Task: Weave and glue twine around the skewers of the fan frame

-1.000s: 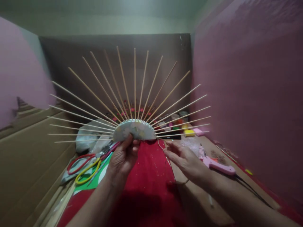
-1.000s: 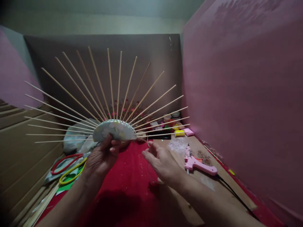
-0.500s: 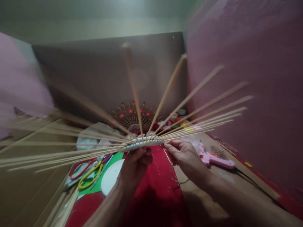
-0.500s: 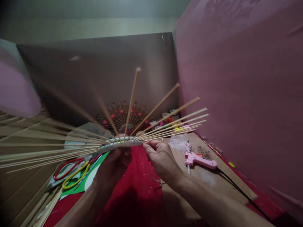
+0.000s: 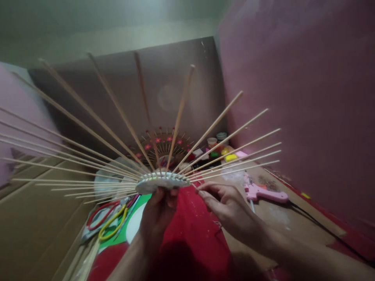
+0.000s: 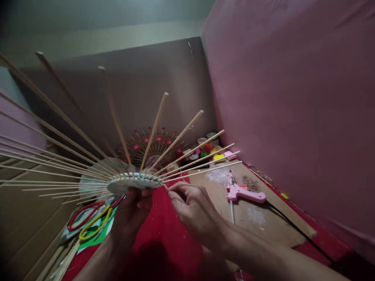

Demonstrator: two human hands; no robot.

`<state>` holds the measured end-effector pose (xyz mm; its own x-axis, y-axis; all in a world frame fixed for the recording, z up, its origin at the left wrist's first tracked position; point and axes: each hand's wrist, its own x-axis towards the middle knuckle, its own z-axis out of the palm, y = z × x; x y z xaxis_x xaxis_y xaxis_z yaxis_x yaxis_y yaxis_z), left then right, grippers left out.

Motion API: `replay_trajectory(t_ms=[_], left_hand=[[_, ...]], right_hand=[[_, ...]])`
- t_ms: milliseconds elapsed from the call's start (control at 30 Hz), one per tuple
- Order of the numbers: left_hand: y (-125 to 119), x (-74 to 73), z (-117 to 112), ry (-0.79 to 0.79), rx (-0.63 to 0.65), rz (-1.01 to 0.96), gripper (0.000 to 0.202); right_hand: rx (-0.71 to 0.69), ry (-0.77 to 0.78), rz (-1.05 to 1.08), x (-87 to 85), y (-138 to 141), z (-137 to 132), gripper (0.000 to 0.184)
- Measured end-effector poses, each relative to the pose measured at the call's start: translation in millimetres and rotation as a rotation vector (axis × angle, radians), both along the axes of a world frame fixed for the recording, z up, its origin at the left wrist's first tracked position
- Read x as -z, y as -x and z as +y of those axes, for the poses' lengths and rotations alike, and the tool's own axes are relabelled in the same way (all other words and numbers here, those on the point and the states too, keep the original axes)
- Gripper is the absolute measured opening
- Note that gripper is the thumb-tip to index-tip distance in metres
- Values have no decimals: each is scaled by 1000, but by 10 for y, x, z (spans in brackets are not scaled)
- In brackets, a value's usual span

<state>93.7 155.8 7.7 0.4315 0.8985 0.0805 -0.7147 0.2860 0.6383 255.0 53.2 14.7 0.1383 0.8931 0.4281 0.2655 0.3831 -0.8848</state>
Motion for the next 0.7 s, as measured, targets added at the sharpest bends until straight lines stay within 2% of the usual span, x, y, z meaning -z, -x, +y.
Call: replay_trajectory(t_ms=[267,500,700], left_hand=[[13,-10,-21,57,36,-63,18],[13,15,-32,24,0,12,24],[-35,3,-103,-137,-46,173,23]], right_hand=[[6,-55,-49,-51,52,-93,19],[-17,-43,146,-12,83,-88,22],[60,20,222,63,102,-21,21]])
